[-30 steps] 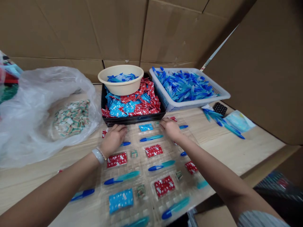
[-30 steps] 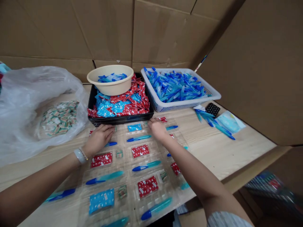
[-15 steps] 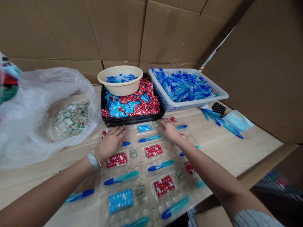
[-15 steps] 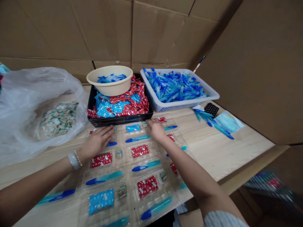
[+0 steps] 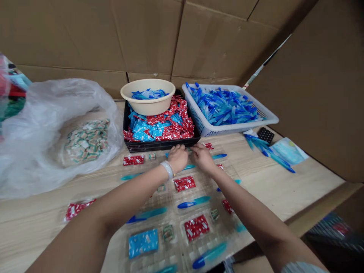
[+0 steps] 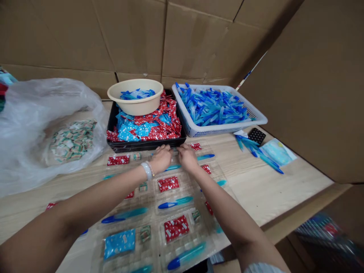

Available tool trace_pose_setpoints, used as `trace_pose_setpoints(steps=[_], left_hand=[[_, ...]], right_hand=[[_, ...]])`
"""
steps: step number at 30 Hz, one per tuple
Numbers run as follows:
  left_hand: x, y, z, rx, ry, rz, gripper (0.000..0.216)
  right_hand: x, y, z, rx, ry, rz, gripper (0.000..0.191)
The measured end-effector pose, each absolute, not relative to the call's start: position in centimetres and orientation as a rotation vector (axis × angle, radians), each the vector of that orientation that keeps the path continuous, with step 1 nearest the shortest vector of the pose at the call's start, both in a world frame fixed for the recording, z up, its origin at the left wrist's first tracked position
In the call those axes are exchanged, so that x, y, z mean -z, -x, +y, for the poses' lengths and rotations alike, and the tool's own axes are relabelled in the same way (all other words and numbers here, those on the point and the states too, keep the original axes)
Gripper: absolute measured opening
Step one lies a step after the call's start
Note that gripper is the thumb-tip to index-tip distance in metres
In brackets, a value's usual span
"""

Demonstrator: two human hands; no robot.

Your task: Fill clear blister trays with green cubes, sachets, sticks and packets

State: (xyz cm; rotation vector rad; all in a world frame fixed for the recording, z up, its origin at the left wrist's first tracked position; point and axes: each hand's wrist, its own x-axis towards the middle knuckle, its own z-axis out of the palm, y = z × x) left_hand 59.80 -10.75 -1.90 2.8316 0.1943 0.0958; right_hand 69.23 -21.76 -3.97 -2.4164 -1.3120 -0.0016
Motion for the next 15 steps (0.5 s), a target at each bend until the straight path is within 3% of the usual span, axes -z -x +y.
trace_pose_setpoints(steps=[8, 15], left_hand=[[0.2, -52.1, -7.4, -0.216, -2.762, 0.140, 0.025], [1.7, -47.9, -1.9, -0.235, -2.719, 0.589, 0.029]], right_hand=[[2.9, -67.6, -22.1, 0.081, 2.494, -1.376, 0.031], [1.7, -61.2, -16.3, -0.093, 2.237, -1.615, 0.028]])
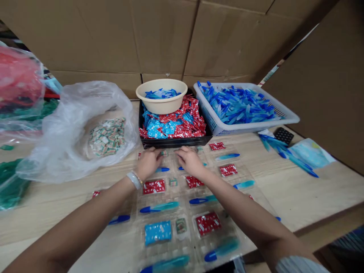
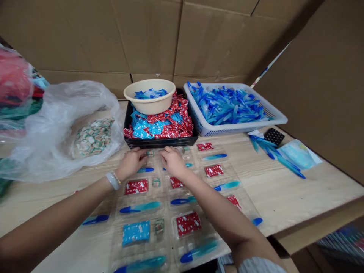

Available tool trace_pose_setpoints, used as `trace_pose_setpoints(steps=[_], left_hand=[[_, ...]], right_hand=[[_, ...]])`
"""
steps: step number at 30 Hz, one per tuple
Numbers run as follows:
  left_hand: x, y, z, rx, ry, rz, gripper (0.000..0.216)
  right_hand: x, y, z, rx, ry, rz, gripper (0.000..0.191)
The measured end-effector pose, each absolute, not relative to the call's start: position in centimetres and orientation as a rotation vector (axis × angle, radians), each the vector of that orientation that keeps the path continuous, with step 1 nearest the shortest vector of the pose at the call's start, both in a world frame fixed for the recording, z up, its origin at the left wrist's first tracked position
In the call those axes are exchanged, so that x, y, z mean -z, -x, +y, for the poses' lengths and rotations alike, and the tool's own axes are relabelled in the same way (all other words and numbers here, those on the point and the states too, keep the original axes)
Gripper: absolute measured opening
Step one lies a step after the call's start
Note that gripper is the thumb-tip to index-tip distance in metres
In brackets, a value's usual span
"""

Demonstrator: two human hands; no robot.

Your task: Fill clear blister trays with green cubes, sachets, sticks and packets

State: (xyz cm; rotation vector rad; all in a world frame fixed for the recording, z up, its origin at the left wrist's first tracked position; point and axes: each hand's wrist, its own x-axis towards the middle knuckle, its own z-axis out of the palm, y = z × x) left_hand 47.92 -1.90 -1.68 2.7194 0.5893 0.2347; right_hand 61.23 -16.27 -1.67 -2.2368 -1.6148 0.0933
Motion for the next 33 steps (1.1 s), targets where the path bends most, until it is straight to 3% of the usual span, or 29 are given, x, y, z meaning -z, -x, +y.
trace_pose_setpoints(steps=[21, 26, 33], left_hand=[[1.8, -49.2, -1.2, -0.198, -2.687, 0.383, 0.019], [2.3, -47.7, -0.5, -0.413, -2.419, 0.484, 0.021], [2.2, -47.8, 0.0, -0.395, -2.133, 0.619, 0.018]], right_hand=[[2.9, -61.0, -12.5, -0.366, 2.048, -1.456, 0.020], [2.3, -60.7, -12.6, -0.386, 2.148, -1.468, 0.024], [1.5, -59.7, -10.4, -0.407, 2.469, -1.661, 0.024]])
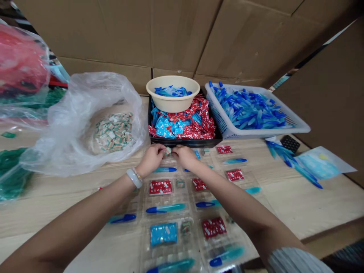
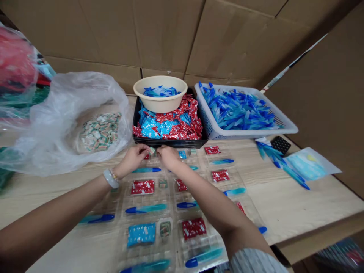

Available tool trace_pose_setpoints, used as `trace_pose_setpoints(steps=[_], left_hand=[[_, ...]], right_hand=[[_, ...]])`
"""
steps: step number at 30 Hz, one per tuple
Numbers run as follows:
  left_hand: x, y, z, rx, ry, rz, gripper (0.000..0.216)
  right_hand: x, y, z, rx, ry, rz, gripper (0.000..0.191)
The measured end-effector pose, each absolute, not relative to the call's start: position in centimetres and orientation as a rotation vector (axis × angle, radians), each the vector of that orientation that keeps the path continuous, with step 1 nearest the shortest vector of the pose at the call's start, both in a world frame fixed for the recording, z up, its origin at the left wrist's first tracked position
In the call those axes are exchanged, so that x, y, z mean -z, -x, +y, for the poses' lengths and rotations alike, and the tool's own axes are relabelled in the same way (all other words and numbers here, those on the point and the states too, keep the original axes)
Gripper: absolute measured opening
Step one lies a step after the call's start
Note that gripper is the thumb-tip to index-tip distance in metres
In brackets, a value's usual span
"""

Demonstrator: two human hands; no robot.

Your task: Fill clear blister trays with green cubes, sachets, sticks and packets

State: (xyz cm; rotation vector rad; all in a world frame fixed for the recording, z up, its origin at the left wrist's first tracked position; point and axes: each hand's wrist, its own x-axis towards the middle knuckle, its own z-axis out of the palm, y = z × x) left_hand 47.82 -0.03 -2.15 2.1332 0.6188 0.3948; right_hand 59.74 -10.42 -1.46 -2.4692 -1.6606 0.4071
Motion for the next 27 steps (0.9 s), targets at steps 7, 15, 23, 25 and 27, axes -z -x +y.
trace_pose_setpoints(steps=[7, 15, 23, 25, 27], left_hand=[[2.0, -47.9, 0.4, -0.342, -2.019, 0.669, 0.016], [1.5, -48.7, -0.1, -0.217, -2.287, 0.626, 0.021], [1.2, -50.2, -2.2, 0.015, -2.605, 0.688, 0.023], [1.4, -50.2, -2.3, -0.002, -2.621, 0.694, 0.024], [1.6, -50.1, -2.4, -0.033, -2.634, 0.707, 0.026]], right_hand=[[0.7, -59.4, -9.9, -0.443, 2.516, -1.802, 0.026], [-0.3, -59.9, -11.5, -0.359, 2.404, -1.616, 0.026], [1.0, -59.8, -12.2, -0.426, 2.298, -1.567, 0.027], [1.4, -59.5, -12.0, -0.417, 2.342, -1.559, 0.026], [1.4, -59.2, -11.7, -0.392, 2.419, -1.550, 0.024]])
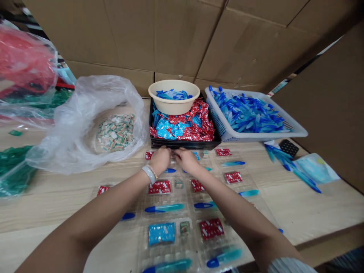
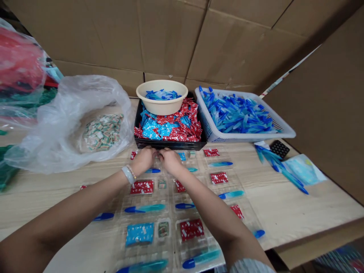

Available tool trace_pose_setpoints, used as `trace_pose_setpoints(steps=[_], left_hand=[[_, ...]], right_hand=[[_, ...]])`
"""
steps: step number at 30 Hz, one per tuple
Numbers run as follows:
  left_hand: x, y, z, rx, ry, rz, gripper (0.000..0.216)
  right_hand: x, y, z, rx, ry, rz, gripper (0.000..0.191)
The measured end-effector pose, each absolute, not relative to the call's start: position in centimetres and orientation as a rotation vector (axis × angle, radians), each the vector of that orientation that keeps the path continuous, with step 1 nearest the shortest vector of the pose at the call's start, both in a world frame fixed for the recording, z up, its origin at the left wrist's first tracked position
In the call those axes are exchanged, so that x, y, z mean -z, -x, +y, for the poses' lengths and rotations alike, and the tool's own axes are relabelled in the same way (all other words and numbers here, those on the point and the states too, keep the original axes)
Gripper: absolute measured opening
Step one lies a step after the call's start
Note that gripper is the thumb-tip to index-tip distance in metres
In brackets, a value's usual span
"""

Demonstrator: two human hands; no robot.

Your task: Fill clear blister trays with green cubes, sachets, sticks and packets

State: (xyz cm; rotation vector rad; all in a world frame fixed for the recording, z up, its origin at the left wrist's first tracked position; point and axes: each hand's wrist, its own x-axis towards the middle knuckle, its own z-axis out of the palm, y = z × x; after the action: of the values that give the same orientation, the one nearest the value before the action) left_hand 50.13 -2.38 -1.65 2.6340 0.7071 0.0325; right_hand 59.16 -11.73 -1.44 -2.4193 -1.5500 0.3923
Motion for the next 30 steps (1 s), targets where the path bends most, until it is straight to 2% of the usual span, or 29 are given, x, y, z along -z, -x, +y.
trace_pose_setpoints(steps=[6, 10, 14, 21, 25, 28, 30], left_hand=[[1.7, -48.6, -1.8, -0.259, -2.606, 0.570, 0.028], [1.4, -47.2, -1.5, -0.150, -2.702, 0.362, 0.029], [1.1, -46.8, -1.9, -0.087, -2.783, 0.380, 0.030], [-1.8, -42.6, -0.3, -0.319, -2.687, 0.320, 0.027], [-2.8, -37.4, 6.4, -0.470, -2.565, 0.595, 0.028], [-2.7, -34.5, 11.9, -0.365, -2.375, 1.025, 0.029], [-2.6, -33.7, 14.1, -0.330, -2.337, 1.132, 0.027]], right_hand=[[1.3, -58.7, -11.8, -0.265, 2.534, -1.533, 0.026], [1.3, -58.7, -12.0, -0.264, 2.508, -1.584, 0.027], [1.2, -58.4, -11.6, -0.298, 2.533, -1.600, 0.027], [1.0, -57.8, -10.4, -0.266, 2.617, -1.625, 0.026], [-0.9, -56.3, -10.4, -0.216, 2.691, -1.600, 0.025], [-3.1, -53.8, -9.2, -0.144, 2.607, -1.622, 0.025], [-4.2, -51.8, -6.8, -0.140, 2.474, -1.655, 0.026]])
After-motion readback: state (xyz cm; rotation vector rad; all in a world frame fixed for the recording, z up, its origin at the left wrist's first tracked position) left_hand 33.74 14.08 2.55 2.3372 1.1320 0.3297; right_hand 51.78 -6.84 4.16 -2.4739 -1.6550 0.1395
